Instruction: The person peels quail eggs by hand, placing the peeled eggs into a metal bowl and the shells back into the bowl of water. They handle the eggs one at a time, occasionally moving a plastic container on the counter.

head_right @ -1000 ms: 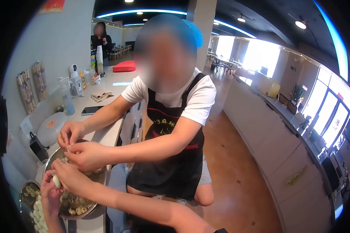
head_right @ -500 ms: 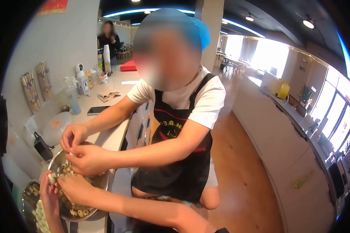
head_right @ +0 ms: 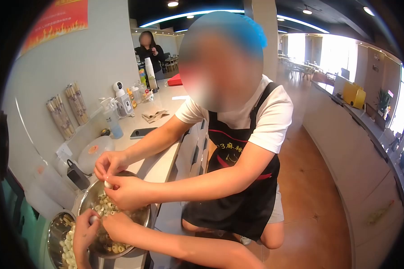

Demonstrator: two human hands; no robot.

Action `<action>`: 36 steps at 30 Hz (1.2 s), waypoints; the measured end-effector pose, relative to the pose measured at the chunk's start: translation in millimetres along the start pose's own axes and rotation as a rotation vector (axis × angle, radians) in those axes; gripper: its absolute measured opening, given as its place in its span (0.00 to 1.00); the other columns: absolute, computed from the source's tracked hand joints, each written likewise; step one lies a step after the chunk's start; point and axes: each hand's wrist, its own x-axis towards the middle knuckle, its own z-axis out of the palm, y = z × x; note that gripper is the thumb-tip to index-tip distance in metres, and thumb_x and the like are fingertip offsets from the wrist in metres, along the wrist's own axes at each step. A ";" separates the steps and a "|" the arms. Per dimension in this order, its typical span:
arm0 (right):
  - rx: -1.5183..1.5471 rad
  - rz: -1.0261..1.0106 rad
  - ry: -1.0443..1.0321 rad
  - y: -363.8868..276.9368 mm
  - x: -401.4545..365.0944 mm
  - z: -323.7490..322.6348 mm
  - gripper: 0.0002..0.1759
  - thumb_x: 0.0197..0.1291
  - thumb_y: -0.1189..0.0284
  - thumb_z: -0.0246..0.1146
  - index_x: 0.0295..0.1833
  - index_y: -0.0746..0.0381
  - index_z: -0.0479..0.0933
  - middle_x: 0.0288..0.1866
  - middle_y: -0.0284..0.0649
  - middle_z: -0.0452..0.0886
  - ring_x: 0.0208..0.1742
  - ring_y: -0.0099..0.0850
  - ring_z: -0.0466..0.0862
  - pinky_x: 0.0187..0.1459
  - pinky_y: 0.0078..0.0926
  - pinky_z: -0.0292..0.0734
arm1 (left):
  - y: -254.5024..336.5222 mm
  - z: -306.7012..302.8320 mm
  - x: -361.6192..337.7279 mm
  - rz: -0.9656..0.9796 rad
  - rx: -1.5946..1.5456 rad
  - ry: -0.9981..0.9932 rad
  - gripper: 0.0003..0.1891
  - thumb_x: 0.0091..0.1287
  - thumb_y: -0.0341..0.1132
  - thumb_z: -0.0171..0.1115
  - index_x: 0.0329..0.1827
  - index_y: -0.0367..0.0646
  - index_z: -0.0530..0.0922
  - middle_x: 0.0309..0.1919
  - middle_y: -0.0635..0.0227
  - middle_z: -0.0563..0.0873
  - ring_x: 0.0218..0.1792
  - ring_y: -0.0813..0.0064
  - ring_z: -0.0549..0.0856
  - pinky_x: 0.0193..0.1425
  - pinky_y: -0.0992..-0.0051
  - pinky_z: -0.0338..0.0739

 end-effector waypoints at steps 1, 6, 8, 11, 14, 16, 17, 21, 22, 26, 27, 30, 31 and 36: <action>0.004 -0.004 0.000 2.2 -1.1 0.1 0.15 0.40 0.75 0.60 0.36 0.69 0.73 0.21 0.46 0.77 0.23 0.41 0.80 0.26 0.36 0.74 | -4.6 4.0 2.3 0.078 0.152 -0.136 0.07 0.53 0.29 0.54 0.32 0.34 0.73 0.23 0.58 0.77 0.24 0.66 0.77 0.30 0.73 0.69; -0.003 -0.015 -0.104 -0.6 -8.3 -4.5 0.05 0.38 0.75 0.60 0.23 0.66 0.77 0.23 0.47 0.79 0.27 0.40 0.81 0.29 0.35 0.75 | -21.3 24.3 9.9 0.193 0.347 -0.506 0.13 0.50 0.36 0.53 0.32 0.34 0.75 0.28 0.47 0.78 0.32 0.51 0.78 0.37 0.63 0.71; -0.059 0.033 -0.114 -0.2 -5.3 -2.6 0.05 0.38 0.75 0.60 0.24 0.64 0.78 0.23 0.46 0.79 0.28 0.40 0.81 0.29 0.34 0.75 | -29.3 24.5 17.5 0.209 0.470 -0.630 0.13 0.50 0.37 0.53 0.32 0.36 0.76 0.28 0.49 0.79 0.33 0.52 0.79 0.37 0.64 0.72; -0.102 -0.002 -0.070 -1.7 -8.3 -6.6 0.05 0.39 0.75 0.60 0.24 0.65 0.78 0.24 0.46 0.79 0.29 0.39 0.82 0.30 0.34 0.76 | -13.3 21.0 29.3 0.140 0.625 -0.809 0.13 0.50 0.39 0.54 0.31 0.39 0.77 0.28 0.52 0.81 0.33 0.55 0.80 0.37 0.65 0.73; -0.037 -0.011 -0.074 1.7 -8.5 2.7 0.05 0.40 0.75 0.59 0.24 0.64 0.79 0.25 0.47 0.80 0.29 0.39 0.82 0.31 0.34 0.76 | -18.5 28.5 34.2 0.085 0.772 -0.836 0.13 0.49 0.41 0.55 0.29 0.40 0.79 0.28 0.55 0.81 0.34 0.58 0.81 0.37 0.66 0.74; -0.090 -0.001 -0.104 0.4 -4.8 5.8 0.05 0.40 0.75 0.59 0.24 0.64 0.79 0.25 0.47 0.80 0.30 0.39 0.82 0.31 0.33 0.76 | -26.7 32.5 35.2 0.142 0.884 -0.801 0.13 0.48 0.41 0.55 0.28 0.41 0.79 0.29 0.55 0.82 0.34 0.59 0.81 0.37 0.66 0.74; -0.133 0.010 -0.144 2.6 -4.7 7.6 0.05 0.40 0.75 0.60 0.25 0.64 0.79 0.25 0.47 0.80 0.30 0.39 0.82 0.32 0.33 0.76 | -32.4 32.2 35.0 0.137 0.918 -0.797 0.14 0.47 0.42 0.56 0.29 0.40 0.79 0.28 0.55 0.82 0.34 0.59 0.81 0.37 0.66 0.74; -0.136 0.000 -0.284 -2.2 -8.7 -7.7 0.06 0.40 0.75 0.60 0.26 0.64 0.80 0.27 0.45 0.81 0.32 0.37 0.82 0.32 0.32 0.76 | -57.6 33.2 39.5 0.062 0.833 -0.803 0.16 0.45 0.42 0.58 0.30 0.38 0.79 0.26 0.51 0.80 0.32 0.58 0.81 0.36 0.67 0.74; -0.086 0.036 -0.302 0.4 -4.3 -4.7 0.07 0.40 0.74 0.60 0.27 0.63 0.80 0.28 0.44 0.81 0.32 0.36 0.82 0.33 0.31 0.76 | -60.1 28.4 37.4 0.067 0.591 -0.741 0.16 0.45 0.42 0.59 0.30 0.37 0.78 0.26 0.49 0.80 0.32 0.56 0.81 0.35 0.67 0.73; -0.134 0.042 -0.155 14.1 30.0 60.4 0.06 0.41 0.72 0.60 0.27 0.59 0.81 0.30 0.43 0.81 0.32 0.35 0.82 0.32 0.32 0.76 | -47.4 17.5 39.3 0.120 0.531 -0.716 0.19 0.49 0.42 0.58 0.43 0.42 0.77 0.38 0.53 0.81 0.40 0.65 0.81 0.44 0.71 0.72; -0.157 0.047 -0.091 8.9 25.7 61.9 0.07 0.41 0.73 0.59 0.27 0.58 0.81 0.30 0.42 0.82 0.33 0.34 0.82 0.31 0.33 0.76 | -72.3 23.6 40.9 0.088 0.668 -0.669 0.20 0.44 0.47 0.61 0.32 0.39 0.79 0.30 0.49 0.80 0.36 0.54 0.81 0.38 0.65 0.74; -0.204 0.023 -0.070 5.5 19.6 50.6 0.07 0.42 0.73 0.58 0.27 0.58 0.81 0.30 0.42 0.82 0.34 0.33 0.82 0.31 0.32 0.76 | -81.5 34.6 48.2 0.102 0.719 -0.684 0.20 0.44 0.47 0.61 0.32 0.39 0.79 0.31 0.49 0.80 0.36 0.54 0.80 0.39 0.65 0.74; -0.200 0.029 -0.064 6.6 18.1 47.3 0.07 0.42 0.73 0.58 0.27 0.58 0.81 0.30 0.42 0.82 0.34 0.33 0.82 0.31 0.32 0.76 | -82.8 30.5 46.9 0.092 0.736 -0.688 0.20 0.44 0.47 0.61 0.32 0.39 0.79 0.31 0.49 0.80 0.36 0.54 0.80 0.39 0.65 0.74; -0.210 0.046 -0.056 -3.0 5.6 29.8 0.07 0.43 0.73 0.58 0.28 0.58 0.81 0.31 0.40 0.82 0.35 0.32 0.82 0.31 0.31 0.76 | -90.1 20.9 41.8 0.172 0.586 -0.740 0.20 0.44 0.48 0.60 0.31 0.39 0.79 0.31 0.49 0.80 0.36 0.53 0.80 0.39 0.65 0.74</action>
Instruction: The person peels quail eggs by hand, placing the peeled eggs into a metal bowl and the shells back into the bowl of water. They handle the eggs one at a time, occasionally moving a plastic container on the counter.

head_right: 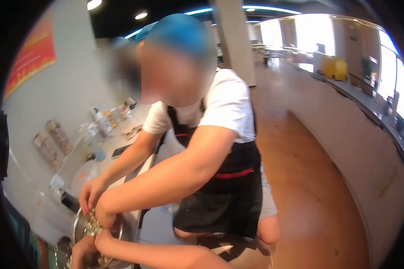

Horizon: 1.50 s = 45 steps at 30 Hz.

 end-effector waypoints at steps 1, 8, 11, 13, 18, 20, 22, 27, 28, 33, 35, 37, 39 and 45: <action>-0.002 0.000 -0.007 -0.1 -3.6 -3.8 0.07 0.43 0.73 0.58 0.28 0.58 0.81 0.31 0.40 0.82 0.35 0.32 0.82 0.31 0.31 0.76 | -7.1 6.8 1.0 -0.058 0.014 -0.058 0.20 0.45 0.47 0.60 0.31 0.38 0.79 0.31 0.48 0.80 0.36 0.54 0.80 0.39 0.66 0.74; 0.052 -0.031 -0.045 4.1 -15.7 -21.5 0.08 0.43 0.73 0.58 0.30 0.62 0.80 0.33 0.44 0.81 0.37 0.36 0.82 0.35 0.30 0.76 | 55.4 -28.4 -11.1 -0.185 0.002 -0.145 0.17 0.49 0.43 0.56 0.34 0.36 0.78 0.27 0.49 0.80 0.31 0.56 0.81 0.36 0.67 0.73; 0.060 -0.023 -0.087 6.6 -14.0 -25.7 0.11 0.42 0.69 0.60 0.32 0.63 0.80 0.34 0.45 0.79 0.37 0.38 0.81 0.35 0.34 0.76 | 48.8 -22.1 -15.4 -0.131 -0.028 -0.105 0.16 0.50 0.39 0.55 0.34 0.35 0.77 0.28 0.48 0.80 0.32 0.55 0.81 0.38 0.66 0.73; 0.068 -0.022 -0.082 8.6 -15.3 -28.2 0.12 0.41 0.69 0.61 0.33 0.64 0.78 0.34 0.45 0.79 0.37 0.39 0.81 0.36 0.35 0.76 | 56.3 -26.0 -21.0 -0.122 -0.102 -0.019 0.15 0.52 0.40 0.56 0.33 0.37 0.79 0.27 0.50 0.80 0.32 0.58 0.81 0.38 0.67 0.73; 0.146 0.035 -0.099 9.5 -16.3 -38.1 0.13 0.44 0.70 0.58 0.36 0.65 0.77 0.35 0.49 0.79 0.37 0.42 0.81 0.39 0.36 0.75 | 51.5 -19.6 -23.0 -0.204 -0.082 0.256 0.12 0.51 0.39 0.59 0.33 0.40 0.80 0.30 0.52 0.81 0.36 0.56 0.80 0.41 0.65 0.73; 0.207 0.072 -0.136 8.8 -11.2 -34.4 0.13 0.46 0.71 0.56 0.37 0.65 0.77 0.36 0.49 0.79 0.37 0.42 0.81 0.40 0.37 0.75 | 49.2 -12.8 -25.1 -0.197 -0.110 0.287 0.12 0.51 0.39 0.60 0.33 0.40 0.80 0.31 0.52 0.81 0.36 0.56 0.80 0.42 0.65 0.73; 0.131 0.115 -0.141 4.3 -7.0 -41.3 0.13 0.50 0.70 0.53 0.38 0.65 0.77 0.37 0.49 0.79 0.39 0.44 0.80 0.43 0.38 0.74 | 46.5 -9.9 -24.8 -0.079 -0.056 0.327 0.12 0.52 0.38 0.59 0.35 0.41 0.80 0.31 0.52 0.81 0.37 0.56 0.80 0.44 0.65 0.72; 0.213 0.127 -0.109 4.4 -8.9 -44.3 0.14 0.53 0.66 0.48 0.39 0.56 0.79 0.38 0.48 0.79 0.41 0.42 0.79 0.43 0.37 0.73 | 57.6 -25.9 -41.8 -0.018 -0.252 0.468 0.14 0.53 0.39 0.58 0.37 0.37 0.78 0.32 0.54 0.81 0.38 0.64 0.80 0.45 0.69 0.71; 0.188 0.187 -0.104 7.2 -4.7 -39.7 0.13 0.53 0.67 0.48 0.36 0.59 0.77 0.37 0.49 0.78 0.41 0.43 0.79 0.41 0.39 0.72 | 51.0 -31.9 -44.4 0.065 -0.393 0.427 0.15 0.53 0.41 0.59 0.32 0.37 0.78 0.28 0.56 0.82 0.32 0.67 0.79 0.38 0.71 0.71; 0.068 -0.017 -0.015 9.4 -7.8 -44.1 0.11 0.51 0.70 0.51 0.31 0.67 0.74 0.32 0.53 0.77 0.35 0.48 0.78 0.38 0.43 0.72 | 40.1 -50.5 -95.4 -0.029 -0.528 0.564 0.16 0.52 0.44 0.61 0.27 0.37 0.77 0.21 0.63 0.78 0.24 0.73 0.76 0.32 0.74 0.70; 0.180 -0.023 0.084 7.3 -7.1 -41.5 0.11 0.50 0.70 0.51 0.29 0.68 0.73 0.30 0.52 0.77 0.33 0.49 0.78 0.38 0.44 0.72 | 21.8 -50.6 -116.1 -0.205 -0.603 0.653 0.17 0.53 0.44 0.60 0.28 0.36 0.77 0.22 0.64 0.78 0.24 0.75 0.75 0.31 0.76 0.70; 0.256 -0.030 0.072 8.0 -4.1 -36.9 0.11 0.50 0.70 0.52 0.29 0.67 0.73 0.29 0.52 0.77 0.33 0.48 0.78 0.37 0.44 0.72 | 4.4 -49.4 -136.4 -0.385 -0.548 0.637 0.17 0.55 0.44 0.59 0.28 0.35 0.77 0.22 0.64 0.78 0.25 0.76 0.77 0.30 0.76 0.70; 0.211 -0.012 0.051 5.4 -7.0 -40.4 0.11 0.51 0.70 0.52 0.29 0.67 0.73 0.29 0.52 0.77 0.33 0.48 0.78 0.37 0.43 0.72 | -22.1 -39.6 -148.1 -0.441 -0.557 0.571 0.16 0.56 0.43 0.58 0.30 0.35 0.77 0.22 0.66 0.78 0.24 0.77 0.77 0.29 0.77 0.71; 0.192 -0.001 0.062 3.7 -5.8 -46.2 0.10 0.51 0.70 0.51 0.29 0.66 0.73 0.27 0.52 0.77 0.32 0.48 0.78 0.36 0.42 0.72 | -53.5 -17.5 -163.4 -0.615 -0.379 0.518 0.15 0.56 0.41 0.56 0.34 0.35 0.77 0.26 0.62 0.80 0.27 0.73 0.79 0.34 0.75 0.72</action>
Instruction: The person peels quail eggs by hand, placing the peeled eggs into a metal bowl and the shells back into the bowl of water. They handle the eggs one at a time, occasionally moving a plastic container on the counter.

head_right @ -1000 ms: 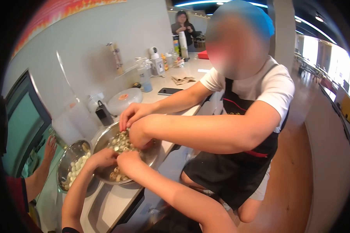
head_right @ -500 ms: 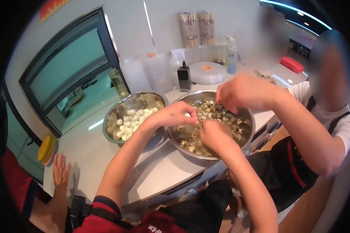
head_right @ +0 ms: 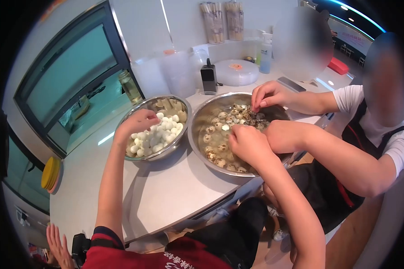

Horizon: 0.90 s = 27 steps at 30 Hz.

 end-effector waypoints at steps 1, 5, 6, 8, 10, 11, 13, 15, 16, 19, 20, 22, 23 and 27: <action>0.047 -0.011 0.013 2.8 1.1 2.0 0.09 0.51 0.72 0.52 0.29 0.67 0.73 0.27 0.52 0.77 0.31 0.48 0.77 0.35 0.41 0.71 | 2.9 0.3 -2.7 -0.003 0.089 0.116 0.15 0.56 0.41 0.56 0.33 0.35 0.78 0.27 0.59 0.81 0.29 0.68 0.80 0.37 0.72 0.73; 0.138 -0.022 0.062 7.7 4.4 6.8 0.07 0.50 0.75 0.51 0.30 0.68 0.71 0.27 0.54 0.76 0.32 0.50 0.77 0.37 0.43 0.70 | 50.4 -2.6 -21.5 0.163 -0.098 0.216 0.14 0.57 0.39 0.55 0.34 0.36 0.78 0.29 0.58 0.81 0.31 0.64 0.80 0.39 0.70 0.73; 0.132 -0.012 0.058 9.3 4.4 7.3 0.07 0.50 0.75 0.51 0.30 0.68 0.71 0.27 0.54 0.76 0.32 0.50 0.77 0.37 0.43 0.70 | 70.4 -3.1 -26.5 0.261 -0.158 0.154 0.13 0.57 0.38 0.54 0.35 0.36 0.78 0.30 0.57 0.81 0.32 0.63 0.80 0.39 0.69 0.73; 0.126 -0.050 0.092 13.1 4.2 6.4 0.05 0.49 0.77 0.51 0.30 0.68 0.70 0.27 0.54 0.76 0.33 0.50 0.77 0.37 0.43 0.70 | 93.5 9.2 -25.0 0.365 -0.227 0.083 0.13 0.57 0.37 0.54 0.35 0.35 0.78 0.30 0.57 0.81 0.33 0.62 0.80 0.40 0.68 0.73; 0.106 -0.037 0.079 14.2 3.2 3.7 0.05 0.48 0.78 0.51 0.30 0.68 0.70 0.27 0.54 0.76 0.33 0.49 0.77 0.37 0.43 0.70 | 107.4 24.2 -18.6 0.582 -0.158 0.051 0.11 0.57 0.35 0.52 0.35 0.36 0.77 0.30 0.55 0.81 0.34 0.59 0.80 0.40 0.67 0.73; 0.094 -0.035 0.068 14.2 2.4 2.7 0.04 0.48 0.79 0.51 0.30 0.68 0.70 0.28 0.55 0.76 0.34 0.49 0.77 0.37 0.43 0.70 | 110.1 33.0 -13.4 0.590 -0.167 0.046 0.11 0.57 0.35 0.52 0.35 0.36 0.77 0.30 0.55 0.81 0.34 0.59 0.80 0.40 0.67 0.73; 0.091 -0.016 0.040 13.8 1.3 3.5 0.04 0.47 0.79 0.52 0.29 0.68 0.71 0.28 0.54 0.76 0.34 0.48 0.77 0.37 0.41 0.70 | 110.8 48.3 -3.4 0.649 -0.016 -0.061 0.11 0.58 0.34 0.53 0.38 0.36 0.77 0.31 0.57 0.80 0.33 0.61 0.79 0.40 0.69 0.73; 0.084 0.000 0.013 11.0 1.3 1.6 0.04 0.46 0.79 0.52 0.29 0.68 0.71 0.28 0.52 0.76 0.34 0.47 0.77 0.37 0.40 0.70 | 108.8 54.5 -1.5 0.613 -0.008 -0.084 0.10 0.58 0.33 0.52 0.38 0.36 0.77 0.32 0.56 0.80 0.34 0.59 0.79 0.41 0.67 0.72; 0.159 -0.017 -0.050 8.2 1.4 -1.1 0.05 0.46 0.78 0.53 0.29 0.67 0.72 0.28 0.51 0.77 0.33 0.46 0.78 0.37 0.39 0.71 | 108.5 56.9 -1.2 0.568 0.007 -0.105 0.10 0.58 0.32 0.52 0.39 0.36 0.76 0.33 0.55 0.80 0.36 0.57 0.79 0.43 0.66 0.72; 0.201 -0.039 -0.186 0.8 5.5 -7.5 0.05 0.45 0.78 0.54 0.29 0.67 0.73 0.27 0.49 0.77 0.32 0.44 0.78 0.36 0.36 0.72 | 109.1 60.9 -4.5 0.542 -0.033 -0.061 0.10 0.58 0.31 0.51 0.39 0.36 0.76 0.33 0.53 0.80 0.38 0.56 0.79 0.43 0.65 0.72; 0.178 -0.053 -0.258 -1.6 6.6 -9.8 0.05 0.44 0.78 0.54 0.29 0.66 0.74 0.27 0.48 0.77 0.32 0.43 0.78 0.36 0.34 0.72 | 108.3 64.9 -6.7 0.548 -0.047 -0.070 0.10 0.58 0.31 0.51 0.39 0.36 0.76 0.33 0.53 0.80 0.38 0.56 0.79 0.43 0.65 0.72; 0.076 -0.013 -0.430 -6.2 5.6 -19.5 0.09 0.44 0.76 0.56 0.35 0.64 0.75 0.29 0.47 0.78 0.34 0.42 0.79 0.38 0.35 0.72 | 111.2 75.7 -8.6 0.576 -0.093 0.079 0.10 0.58 0.31 0.50 0.39 0.37 0.76 0.32 0.53 0.80 0.37 0.54 0.79 0.42 0.63 0.72; 0.008 0.019 -0.557 -9.4 3.1 -23.5 0.12 0.44 0.74 0.57 0.38 0.63 0.75 0.30 0.47 0.78 0.35 0.42 0.79 0.39 0.35 0.72 | 113.8 78.2 -9.3 0.593 -0.119 0.071 0.10 0.58 0.31 0.50 0.39 0.37 0.76 0.32 0.53 0.80 0.37 0.54 0.79 0.42 0.63 0.72; -0.061 0.077 -0.692 -6.2 1.1 -19.8 0.17 0.46 0.69 0.60 0.45 0.59 0.74 0.32 0.46 0.79 0.37 0.42 0.79 0.40 0.37 0.72 | 116.4 75.6 -7.8 0.549 -0.078 -0.006 0.10 0.57 0.32 0.51 0.39 0.39 0.76 0.29 0.53 0.80 0.34 0.53 0.79 0.40 0.61 0.72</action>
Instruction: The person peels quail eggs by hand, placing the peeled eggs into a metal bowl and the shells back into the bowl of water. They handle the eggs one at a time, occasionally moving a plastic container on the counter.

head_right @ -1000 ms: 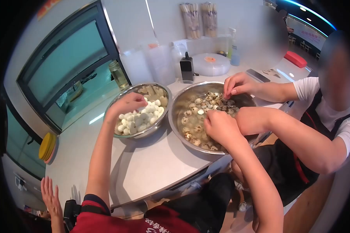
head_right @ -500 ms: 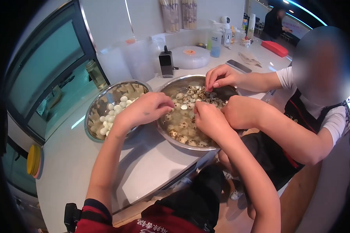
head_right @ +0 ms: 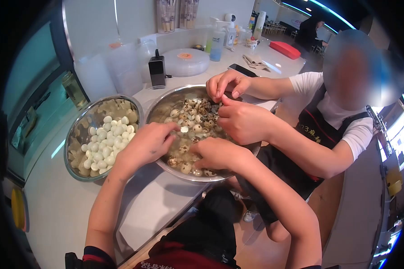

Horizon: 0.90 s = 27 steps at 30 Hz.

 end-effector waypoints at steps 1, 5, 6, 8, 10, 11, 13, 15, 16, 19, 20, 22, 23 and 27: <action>0.041 0.002 -0.014 0.2 1.5 0.7 0.17 0.46 0.68 0.60 0.44 0.60 0.74 0.31 0.47 0.79 0.37 0.42 0.79 0.40 0.37 0.71 | -0.8 -0.4 0.3 0.006 0.023 -0.016 0.10 0.57 0.32 0.52 0.39 0.39 0.76 0.28 0.53 0.80 0.33 0.53 0.79 0.40 0.61 0.73; 0.067 -0.041 0.049 6.3 5.0 3.9 0.14 0.47 0.67 0.61 0.38 0.64 0.73 0.27 0.47 0.78 0.34 0.43 0.79 0.38 0.38 0.71 | -4.9 -0.7 0.9 0.073 -0.056 0.005 0.09 0.56 0.32 0.51 0.36 0.39 0.77 0.27 0.54 0.80 0.33 0.55 0.79 0.39 0.62 0.73; 0.064 -0.038 0.047 4.3 5.4 2.0 0.14 0.47 0.67 0.61 0.38 0.64 0.73 0.27 0.47 0.78 0.34 0.43 0.79 0.38 0.38 0.71 | -5.8 -0.1 0.8 0.074 -0.060 0.007 0.09 0.56 0.32 0.51 0.36 0.39 0.77 0.27 0.54 0.80 0.33 0.55 0.79 0.39 0.62 0.73; -0.008 0.022 0.051 -1.1 4.9 -0.8 0.12 0.45 0.70 0.61 0.36 0.64 0.73 0.32 0.47 0.77 0.36 0.43 0.78 0.38 0.37 0.71 | -7.2 3.6 0.4 0.073 -0.075 0.065 0.09 0.56 0.32 0.50 0.35 0.39 0.77 0.26 0.53 0.80 0.32 0.54 0.79 0.38 0.62 0.73; -0.046 -0.085 0.198 1.0 12.9 7.5 0.12 0.44 0.71 0.61 0.37 0.63 0.74 0.35 0.47 0.76 0.37 0.43 0.77 0.39 0.37 0.72 | -6.7 3.5 1.4 0.037 -0.084 0.051 0.09 0.56 0.32 0.50 0.35 0.39 0.77 0.25 0.53 0.80 0.32 0.54 0.79 0.38 0.62 0.72; -0.082 -0.200 0.354 1.8 17.8 11.9 0.12 0.44 0.73 0.60 0.37 0.63 0.74 0.38 0.48 0.75 0.39 0.43 0.76 0.40 0.38 0.72 | -6.3 3.4 2.1 0.003 -0.079 0.038 0.10 0.55 0.32 0.50 0.35 0.39 0.77 0.25 0.53 0.80 0.31 0.54 0.79 0.38 0.61 0.72; -0.086 -0.255 0.362 3.3 28.4 18.5 0.14 0.43 0.74 0.60 0.40 0.62 0.73 0.42 0.48 0.72 0.41 0.43 0.75 0.40 0.38 0.72 | -6.5 4.7 2.4 0.007 -0.064 0.043 0.10 0.55 0.33 0.50 0.35 0.39 0.77 0.24 0.52 0.80 0.31 0.54 0.79 0.37 0.61 0.72; -0.373 -0.273 0.356 6.3 38.5 24.9 0.16 0.44 0.75 0.60 0.43 0.63 0.72 0.40 0.48 0.73 0.41 0.43 0.75 0.40 0.37 0.72 | -7.0 4.9 2.1 0.007 -0.042 0.048 0.10 0.55 0.33 0.50 0.35 0.39 0.77 0.24 0.52 0.80 0.30 0.53 0.79 0.37 0.61 0.72; -0.371 -0.275 0.359 5.5 38.2 22.8 0.16 0.44 0.75 0.60 0.43 0.63 0.72 0.40 0.48 0.73 0.41 0.43 0.75 0.40 0.37 0.72 | -6.8 4.3 2.3 0.004 -0.044 0.041 0.10 0.55 0.33 0.50 0.35 0.39 0.76 0.24 0.52 0.79 0.31 0.53 0.79 0.37 0.61 0.72; -0.316 -0.234 0.381 -0.8 28.8 8.5 0.19 0.45 0.76 0.59 0.46 0.64 0.71 0.38 0.48 0.74 0.41 0.44 0.75 0.41 0.37 0.72 | -4.0 3.1 2.3 -0.006 -0.055 0.044 0.11 0.55 0.34 0.50 0.37 0.39 0.76 0.24 0.52 0.80 0.30 0.54 0.79 0.37 0.62 0.72; -0.084 -0.231 0.385 -2.2 23.2 2.7 0.20 0.46 0.75 0.60 0.48 0.64 0.70 0.37 0.48 0.75 0.40 0.44 0.75 0.41 0.37 0.72 | -3.3 2.4 1.8 -0.019 -0.069 0.059 0.12 0.56 0.34 0.50 0.39 0.38 0.76 0.24 0.52 0.80 0.30 0.55 0.80 0.37 0.63 0.73; 0.167 -0.224 0.388 -5.5 10.8 -3.5 0.20 0.48 0.74 0.61 0.49 0.65 0.67 0.33 0.48 0.75 0.38 0.47 0.75 0.38 0.38 0.71 | -2.3 2.7 -0.3 -0.010 -0.175 0.080 0.13 0.56 0.35 0.51 0.41 0.38 0.76 0.24 0.53 0.80 0.30 0.55 0.80 0.37 0.65 0.73; 0.167 -0.229 0.397 -5.7 6.8 -2.8 0.20 0.48 0.74 0.61 0.49 0.65 0.67 0.33 0.48 0.75 0.38 0.47 0.75 0.38 0.38 0.71 | -1.6 2.1 -0.8 0.002 -0.288 0.090 0.15 0.56 0.36 0.51 0.43 0.37 0.75 0.25 0.53 0.81 0.29 0.56 0.80 0.36 0.67 0.74; 0.156 -0.297 0.495 -2.6 -10.6 1.1 0.16 0.46 0.73 0.64 0.39 0.65 0.68 0.31 0.44 0.74 0.34 0.42 0.76 0.33 0.35 0.69 | 5.4 -7.6 4.3 -0.006 -0.504 -0.245 0.18 0.58 0.39 0.56 0.45 0.34 0.76 0.22 0.62 0.82 0.22 0.77 0.80 0.29 0.76 0.73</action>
